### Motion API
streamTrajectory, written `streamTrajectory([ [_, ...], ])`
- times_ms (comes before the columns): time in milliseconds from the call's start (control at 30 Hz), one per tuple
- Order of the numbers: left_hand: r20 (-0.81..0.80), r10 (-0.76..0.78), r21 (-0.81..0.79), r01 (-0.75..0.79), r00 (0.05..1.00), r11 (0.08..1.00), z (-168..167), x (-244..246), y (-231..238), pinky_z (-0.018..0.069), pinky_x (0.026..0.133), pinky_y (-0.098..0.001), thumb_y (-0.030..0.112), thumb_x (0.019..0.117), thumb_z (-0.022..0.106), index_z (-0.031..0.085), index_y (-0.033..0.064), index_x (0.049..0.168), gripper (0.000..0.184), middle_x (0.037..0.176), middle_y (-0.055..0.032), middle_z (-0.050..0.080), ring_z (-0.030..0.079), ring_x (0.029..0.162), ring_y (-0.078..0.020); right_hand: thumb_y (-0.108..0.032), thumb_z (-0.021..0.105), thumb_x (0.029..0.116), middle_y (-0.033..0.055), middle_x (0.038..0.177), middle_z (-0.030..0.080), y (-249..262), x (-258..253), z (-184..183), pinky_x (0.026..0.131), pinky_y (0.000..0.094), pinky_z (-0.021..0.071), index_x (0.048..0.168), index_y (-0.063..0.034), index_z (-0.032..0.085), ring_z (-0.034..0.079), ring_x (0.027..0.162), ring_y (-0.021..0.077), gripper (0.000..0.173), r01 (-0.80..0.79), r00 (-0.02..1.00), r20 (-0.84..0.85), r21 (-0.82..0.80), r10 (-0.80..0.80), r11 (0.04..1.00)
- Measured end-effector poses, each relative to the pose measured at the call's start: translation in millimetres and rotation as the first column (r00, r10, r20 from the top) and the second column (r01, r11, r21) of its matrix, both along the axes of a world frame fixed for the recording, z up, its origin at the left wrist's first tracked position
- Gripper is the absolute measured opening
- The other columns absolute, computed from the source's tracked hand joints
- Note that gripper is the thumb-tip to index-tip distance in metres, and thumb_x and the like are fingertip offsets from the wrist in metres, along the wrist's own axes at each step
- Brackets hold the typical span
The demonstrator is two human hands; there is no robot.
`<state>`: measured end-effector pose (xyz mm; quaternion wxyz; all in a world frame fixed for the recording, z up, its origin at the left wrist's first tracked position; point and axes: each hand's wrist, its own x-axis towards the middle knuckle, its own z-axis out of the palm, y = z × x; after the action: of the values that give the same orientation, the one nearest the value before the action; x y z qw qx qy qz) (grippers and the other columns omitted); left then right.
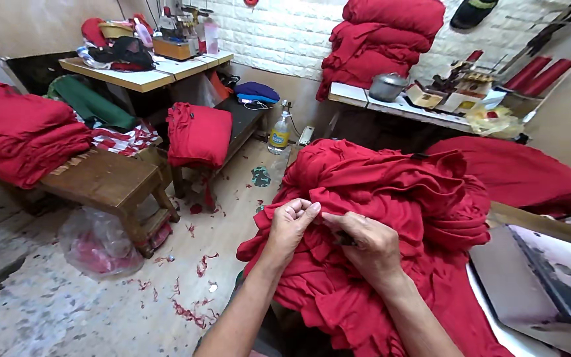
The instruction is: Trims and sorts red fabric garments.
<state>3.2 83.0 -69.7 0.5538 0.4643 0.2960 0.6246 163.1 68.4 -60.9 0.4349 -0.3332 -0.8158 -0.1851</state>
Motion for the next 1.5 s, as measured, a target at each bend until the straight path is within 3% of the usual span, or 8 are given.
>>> streamTrajectory([
  [167, 0.007, 0.003, 0.004, -0.003, 1.000, 1.000, -2.8, -0.1, 0.8, 0.0555, 0.076, -0.0233, 0.001, 0.1005, 0.056, 0.064, -0.0025, 0.092, 0.013, 0.078, -0.0007, 0.067, 0.065, 0.074, -0.0042, -0.017, 0.061, 0.0995, 0.0065, 0.081, 0.073, -19.6, -1.7, 3.4, 0.071, 0.0230, 0.0559, 0.090, -0.0051, 0.073, 0.069, 0.074, 0.0112, 0.019, -0.331, 0.941, -0.015, -0.235, 0.337, 0.914],
  [233, 0.001, 0.004, 0.011, -0.004, 1.000, 1.000, -2.7, 0.1, 1.0, 0.0553, 0.076, -0.0230, 0.002, 0.1010, 0.055, 0.063, -0.0018, 0.091, 0.013, 0.078, -0.0007, 0.068, 0.065, 0.074, -0.0041, -0.031, 0.064, 0.1005, 0.0056, 0.069, 0.064, -25.7, -0.6, 0.1, 0.061, 0.0208, 0.0479, 0.080, -0.0051, 0.065, 0.060, 0.064, 0.0089, 0.033, -0.415, 0.907, -0.071, -0.310, 0.415, 0.855],
  [400, -0.020, 0.013, -0.004, -0.013, 1.000, 1.000, -3.7, 2.0, 1.0, 0.0560, 0.077, -0.0239, 0.002, 0.1012, 0.056, 0.063, -0.0035, 0.093, 0.012, 0.079, -0.0026, 0.069, 0.066, 0.075, -0.0049, -0.059, 0.053, 0.0994, 0.0084, 0.084, 0.066, -23.7, 17.2, 6.6, 0.057, 0.0336, 0.0508, 0.119, -0.0022, 0.062, 0.061, 0.067, 0.0145, 0.061, -0.059, 0.995, -0.091, -0.347, 0.029, 0.936],
  [700, -0.074, -0.029, 0.036, 0.032, 0.997, 0.999, -1.1, 1.5, -0.6, 0.0548, 0.077, -0.0233, 0.003, 0.1002, 0.058, 0.063, -0.0054, 0.101, 0.010, 0.081, -0.0015, 0.069, 0.065, 0.076, -0.0034, -0.014, 0.064, 0.0951, 0.0087, 0.093, 0.077, -1.9, 10.8, -5.0, 0.074, 0.0286, 0.0575, 0.104, -0.0048, 0.077, 0.073, 0.081, 0.0162, 0.018, -0.037, 0.997, -0.077, -0.144, 0.026, 0.989],
  [1067, -0.031, -0.015, 0.043, 0.017, 0.999, 0.999, -9.3, 5.7, -2.2, 0.0551, 0.078, -0.0250, 0.000, 0.0966, 0.061, 0.057, -0.0041, 0.108, 0.013, 0.079, -0.0017, 0.070, 0.066, 0.076, -0.0049, -0.016, 0.057, 0.1031, -0.0008, 0.074, 0.059, -21.6, 15.7, -5.3, 0.065, 0.0064, 0.0431, 0.085, 0.0015, 0.062, 0.052, 0.069, -0.0088, 0.026, -0.413, 0.867, -0.431, -0.342, 0.249, 0.844],
  [1200, -0.090, 0.025, 0.043, -0.021, 0.996, 0.999, -17.0, 6.5, -6.2, 0.0585, 0.076, -0.0295, 0.001, 0.0957, 0.063, 0.059, -0.0051, 0.112, 0.018, 0.077, -0.0020, 0.070, 0.069, 0.075, -0.0090, -0.022, 0.072, 0.0953, 0.0031, 0.083, 0.070, -18.2, 15.6, -16.9, 0.071, 0.0172, 0.0532, 0.099, -0.0018, 0.071, 0.063, 0.074, 0.0015, 0.021, -0.225, 0.931, -0.340, -0.256, 0.130, 0.940],
  [1300, -0.164, 0.040, 0.099, -0.023, 0.986, 0.995, -22.1, 4.8, -9.2, 0.0605, 0.076, -0.0293, -0.002, 0.0955, 0.061, 0.056, -0.0028, 0.116, 0.021, 0.083, 0.0011, 0.072, 0.071, 0.079, -0.0082, -0.006, 0.071, 0.0897, 0.0061, 0.096, 0.078, -16.3, 5.6, -33.1, 0.077, 0.0358, 0.0617, 0.103, -0.0052, 0.077, 0.075, 0.086, 0.0163, 0.015, -0.091, 0.977, -0.211, -0.210, 0.046, 0.974],
  [1500, -0.293, 0.048, 0.159, -0.001, 0.955, 0.987, -16.3, 6.2, -15.9, 0.0577, 0.077, -0.0183, 0.002, 0.1016, 0.051, 0.051, 0.0035, 0.114, 0.013, 0.091, 0.0114, 0.064, 0.065, 0.081, 0.0035, 0.004, 0.069, 0.0836, 0.0100, 0.076, 0.070, -20.6, -4.1, -31.7, 0.059, 0.0372, 0.0535, 0.091, 0.0015, 0.074, 0.069, 0.068, 0.0210, 0.009, -0.166, 0.923, -0.368, -0.120, 0.111, 0.979],
])
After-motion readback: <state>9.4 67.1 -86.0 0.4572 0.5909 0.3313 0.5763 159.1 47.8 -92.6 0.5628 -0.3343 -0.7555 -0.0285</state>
